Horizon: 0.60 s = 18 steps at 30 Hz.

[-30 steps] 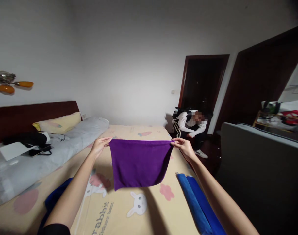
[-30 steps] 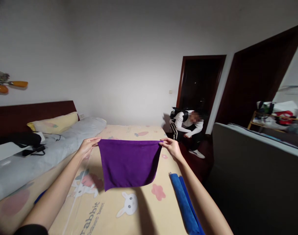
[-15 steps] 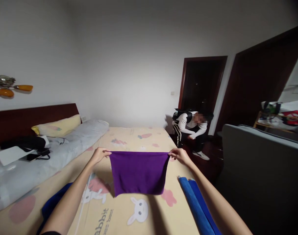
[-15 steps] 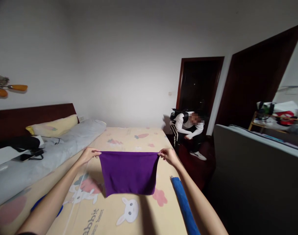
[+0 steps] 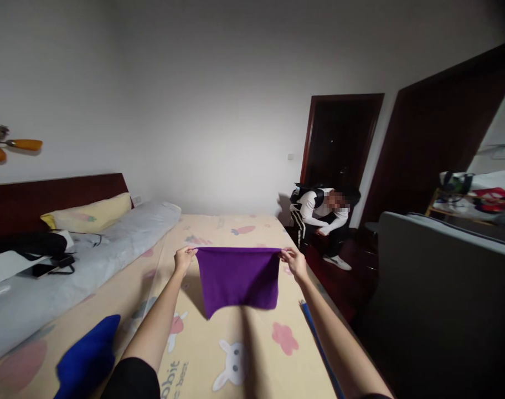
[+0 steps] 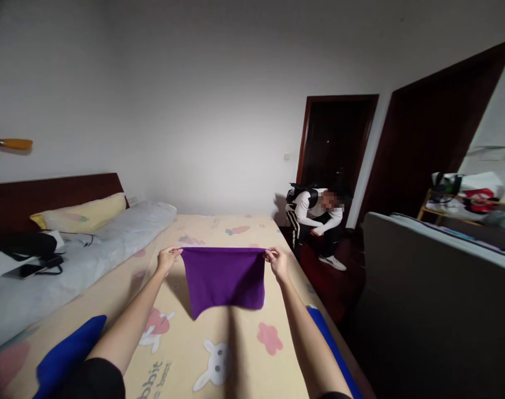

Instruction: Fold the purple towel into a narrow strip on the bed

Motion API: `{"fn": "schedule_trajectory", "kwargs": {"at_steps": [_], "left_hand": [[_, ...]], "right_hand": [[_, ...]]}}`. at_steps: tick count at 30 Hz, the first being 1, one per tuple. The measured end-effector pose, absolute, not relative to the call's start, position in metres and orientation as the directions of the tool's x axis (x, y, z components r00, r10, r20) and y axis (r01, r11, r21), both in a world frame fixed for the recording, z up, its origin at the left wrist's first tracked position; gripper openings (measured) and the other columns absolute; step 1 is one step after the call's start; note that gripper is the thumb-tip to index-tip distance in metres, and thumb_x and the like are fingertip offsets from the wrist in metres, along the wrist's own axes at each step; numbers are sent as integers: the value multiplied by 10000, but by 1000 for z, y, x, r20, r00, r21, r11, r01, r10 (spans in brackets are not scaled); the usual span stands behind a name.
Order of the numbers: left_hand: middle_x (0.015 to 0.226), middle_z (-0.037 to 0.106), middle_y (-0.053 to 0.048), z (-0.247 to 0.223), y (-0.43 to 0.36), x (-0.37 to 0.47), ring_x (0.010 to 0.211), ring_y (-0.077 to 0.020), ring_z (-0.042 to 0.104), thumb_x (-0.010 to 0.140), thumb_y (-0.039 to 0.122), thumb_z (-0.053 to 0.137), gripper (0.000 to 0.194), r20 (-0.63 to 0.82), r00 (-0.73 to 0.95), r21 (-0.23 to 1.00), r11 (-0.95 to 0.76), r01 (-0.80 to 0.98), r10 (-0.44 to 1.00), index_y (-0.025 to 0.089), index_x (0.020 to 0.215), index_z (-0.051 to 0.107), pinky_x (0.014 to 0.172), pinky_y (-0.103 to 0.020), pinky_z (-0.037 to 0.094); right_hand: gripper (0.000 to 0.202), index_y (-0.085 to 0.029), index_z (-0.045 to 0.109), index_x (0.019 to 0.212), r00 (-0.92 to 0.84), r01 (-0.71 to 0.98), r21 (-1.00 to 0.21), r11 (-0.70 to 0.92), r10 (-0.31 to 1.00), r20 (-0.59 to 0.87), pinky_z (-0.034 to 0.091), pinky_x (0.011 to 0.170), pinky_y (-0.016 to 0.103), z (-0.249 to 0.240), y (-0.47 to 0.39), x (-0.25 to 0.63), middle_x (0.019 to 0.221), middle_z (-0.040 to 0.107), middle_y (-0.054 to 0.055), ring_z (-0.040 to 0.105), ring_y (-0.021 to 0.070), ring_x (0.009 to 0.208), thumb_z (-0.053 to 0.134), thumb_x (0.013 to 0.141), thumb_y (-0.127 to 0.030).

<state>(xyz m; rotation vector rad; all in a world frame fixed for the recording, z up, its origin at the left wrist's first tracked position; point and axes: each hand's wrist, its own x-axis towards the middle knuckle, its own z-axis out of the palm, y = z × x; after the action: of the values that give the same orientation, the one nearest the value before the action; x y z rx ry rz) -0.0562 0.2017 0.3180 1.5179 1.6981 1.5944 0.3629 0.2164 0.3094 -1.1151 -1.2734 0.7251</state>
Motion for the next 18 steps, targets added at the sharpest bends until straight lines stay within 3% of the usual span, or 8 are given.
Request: {"fn": "schedule_trajectory", "kwargs": {"at_steps": [3, 7, 14, 18], "left_hand": [[840, 659, -8, 325, 193, -57, 737, -128, 618, 776, 495, 663, 342, 498, -317, 832, -342, 436, 807, 171, 882, 686, 702, -291, 515], [907, 654, -30, 299, 149, -63, 833, -166, 621, 706, 559, 673, 391, 535, -240, 803, -399, 443, 810, 208, 868, 734, 756, -295, 503], [613, 617, -4, 172, 13, -49, 555, -154, 575, 621, 539, 716, 320, 274, -76, 837, -199, 509, 959, 219, 610, 737, 541, -288, 475], [762, 697, -11, 101, -46, -46, 718, -179, 643, 729, 394, 629, 175, 67, -1, 719, -47, 693, 998, 253, 698, 727, 677, -289, 516]], "right_hand": [[527, -185, 609, 874, 262, 159, -898, 410, 859, 439, 556, 766, 364, 306, 209, 376, 799, 729, 77, 693, 212, 791, 611, 712, -687], [508, -183, 633, 879, 206, 224, -887, 405, 870, 449, 542, 743, 352, 270, 165, 394, 832, 730, 99, 672, 219, 777, 619, 716, -664], [406, -204, 677, 665, 48, 403, -879, 256, 953, 299, 506, 574, 307, 135, 27, 402, 644, 685, 51, 632, 201, 599, 635, 706, -606], [346, -258, 697, 679, 41, 598, -764, 242, 943, 331, 514, 569, 340, 64, -23, 402, 643, 652, 45, 634, 224, 619, 551, 763, -560]]}}
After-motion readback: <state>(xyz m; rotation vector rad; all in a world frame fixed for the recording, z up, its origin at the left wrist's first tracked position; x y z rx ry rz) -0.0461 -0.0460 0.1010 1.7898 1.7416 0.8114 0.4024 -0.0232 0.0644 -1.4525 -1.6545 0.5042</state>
